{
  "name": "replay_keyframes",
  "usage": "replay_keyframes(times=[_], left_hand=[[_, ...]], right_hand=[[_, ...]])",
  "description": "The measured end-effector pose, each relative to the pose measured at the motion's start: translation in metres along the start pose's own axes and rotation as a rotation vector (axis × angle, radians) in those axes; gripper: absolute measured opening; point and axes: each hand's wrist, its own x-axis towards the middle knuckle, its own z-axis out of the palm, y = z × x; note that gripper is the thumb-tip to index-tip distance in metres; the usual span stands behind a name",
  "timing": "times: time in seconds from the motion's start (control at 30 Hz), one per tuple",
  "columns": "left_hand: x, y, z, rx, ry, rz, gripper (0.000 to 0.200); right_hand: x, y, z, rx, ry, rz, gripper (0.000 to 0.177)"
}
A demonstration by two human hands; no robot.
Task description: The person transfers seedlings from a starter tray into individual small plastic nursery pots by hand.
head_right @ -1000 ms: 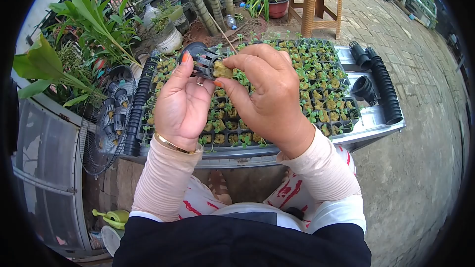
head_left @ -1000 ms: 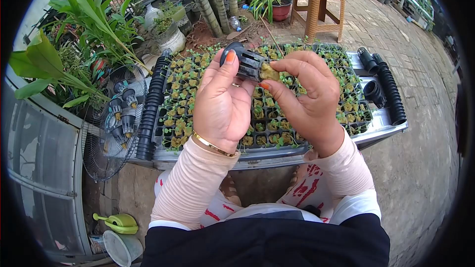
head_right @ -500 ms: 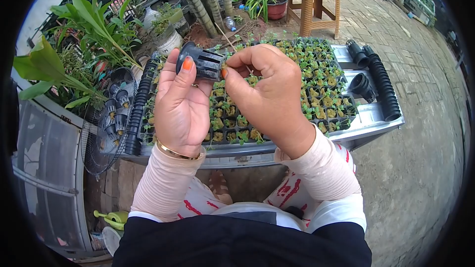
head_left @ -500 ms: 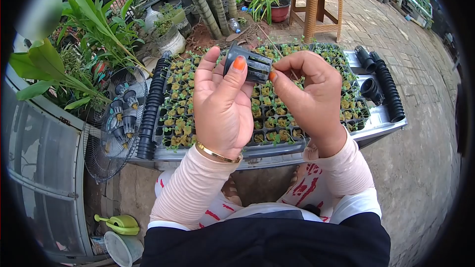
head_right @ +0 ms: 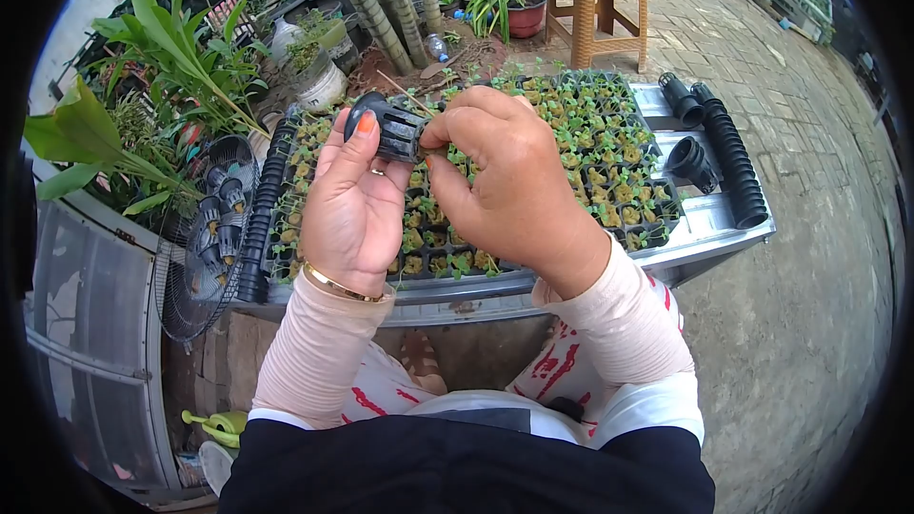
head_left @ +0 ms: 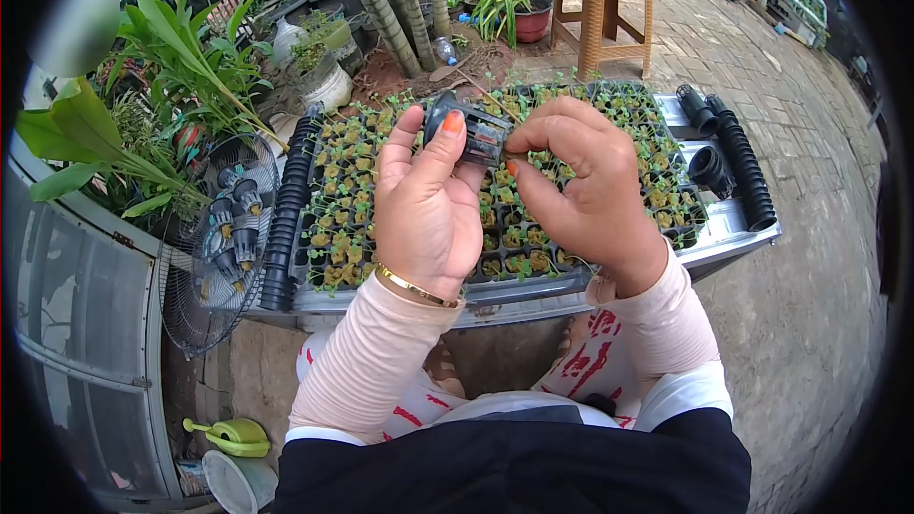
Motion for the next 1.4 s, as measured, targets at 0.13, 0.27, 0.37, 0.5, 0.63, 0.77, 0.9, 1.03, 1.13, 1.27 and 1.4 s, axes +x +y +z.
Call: replay_keyframes(times=[0.13,0.27,0.37,0.5,0.63,0.77,0.9,1.03,1.13,1.27,1.4], left_hand=[[-0.001,-0.002,0.001,0.048,-0.019,0.022,0.032],[-0.003,-0.002,0.004,0.097,-0.047,0.041,0.032],[0.002,-0.002,-0.002,0.019,-0.027,-0.014,0.025],[0.014,0.002,-0.017,-0.056,-0.033,-0.131,0.017],[0.014,0.005,-0.017,-0.066,-0.044,-0.185,0.015],[0.013,0.004,-0.016,-0.056,-0.055,-0.224,0.015],[0.012,0.002,-0.012,-0.039,-0.035,-0.202,0.014],[0.013,0.000,-0.013,-0.015,-0.027,-0.173,0.015],[0.014,0.004,-0.017,-0.047,-0.066,-0.212,0.016],[0.012,0.010,-0.010,-0.051,-0.054,-0.260,0.016],[0.018,0.012,-0.020,-0.129,-0.104,-0.297,0.019]], right_hand=[[0.000,0.001,0.001,0.017,0.094,0.032,0.013],[0.000,-0.002,0.002,0.011,0.135,0.123,0.012],[-0.001,0.001,0.003,0.007,0.117,0.080,0.014],[0.002,-0.001,-0.008,0.142,0.008,0.085,0.022],[0.003,0.000,-0.010,-0.052,0.002,-0.040,0.028],[0.001,0.003,-0.005,-0.114,0.007,-0.095,0.024],[0.000,0.005,-0.001,-0.148,0.051,-0.109,0.020],[-0.004,0.006,0.003,-0.044,0.069,0.004,0.019],[-0.002,0.002,-0.002,0.009,-0.001,0.024,0.022],[0.002,-0.002,-0.016,-0.109,-0.012,-0.031,0.027],[0.000,-0.001,-0.015,-0.128,-0.010,-0.038,0.030]])
